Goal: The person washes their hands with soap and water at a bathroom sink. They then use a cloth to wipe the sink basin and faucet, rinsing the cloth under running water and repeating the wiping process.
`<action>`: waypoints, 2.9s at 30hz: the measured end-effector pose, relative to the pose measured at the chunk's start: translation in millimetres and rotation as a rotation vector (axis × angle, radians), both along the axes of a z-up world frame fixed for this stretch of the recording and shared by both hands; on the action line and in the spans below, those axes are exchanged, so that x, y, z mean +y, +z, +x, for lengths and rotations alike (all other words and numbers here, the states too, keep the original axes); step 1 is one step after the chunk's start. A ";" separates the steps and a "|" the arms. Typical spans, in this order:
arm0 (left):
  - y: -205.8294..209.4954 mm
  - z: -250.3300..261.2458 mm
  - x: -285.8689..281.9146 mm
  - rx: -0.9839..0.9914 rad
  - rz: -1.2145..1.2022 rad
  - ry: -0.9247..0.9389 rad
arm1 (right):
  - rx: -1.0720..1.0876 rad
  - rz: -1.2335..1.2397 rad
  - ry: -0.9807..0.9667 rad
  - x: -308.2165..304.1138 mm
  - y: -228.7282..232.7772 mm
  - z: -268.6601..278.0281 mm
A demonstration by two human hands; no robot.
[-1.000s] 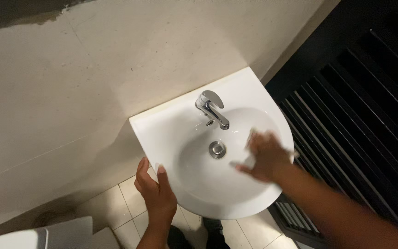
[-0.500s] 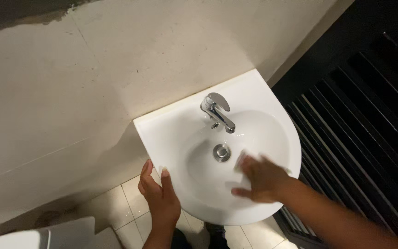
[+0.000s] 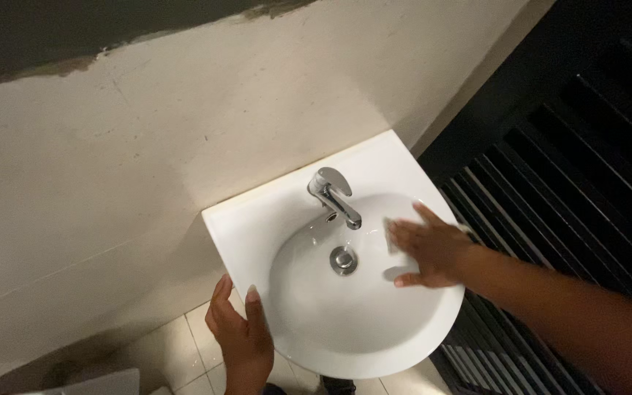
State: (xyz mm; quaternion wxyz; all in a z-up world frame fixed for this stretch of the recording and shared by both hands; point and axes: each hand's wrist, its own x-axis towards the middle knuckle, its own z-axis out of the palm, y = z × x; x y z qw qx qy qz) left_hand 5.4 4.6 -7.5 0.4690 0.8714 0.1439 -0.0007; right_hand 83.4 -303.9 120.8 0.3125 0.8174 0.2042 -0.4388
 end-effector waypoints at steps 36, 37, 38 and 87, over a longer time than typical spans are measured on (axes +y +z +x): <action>11.9 -11.8 -53.5 -0.023 0.233 0.326 | -0.046 -0.013 0.439 -32.2 9.8 19.6; 11.5 -13.4 -53.8 -0.011 0.207 0.336 | -0.161 -0.051 0.580 -30.7 3.3 20.2; 11.4 -13.6 -55.3 0.001 0.181 0.346 | -0.108 -0.024 0.483 -31.3 -0.4 17.0; 24.1 -11.9 -56.5 0.027 -0.085 0.370 | 0.538 0.716 -0.238 29.2 -55.3 -46.0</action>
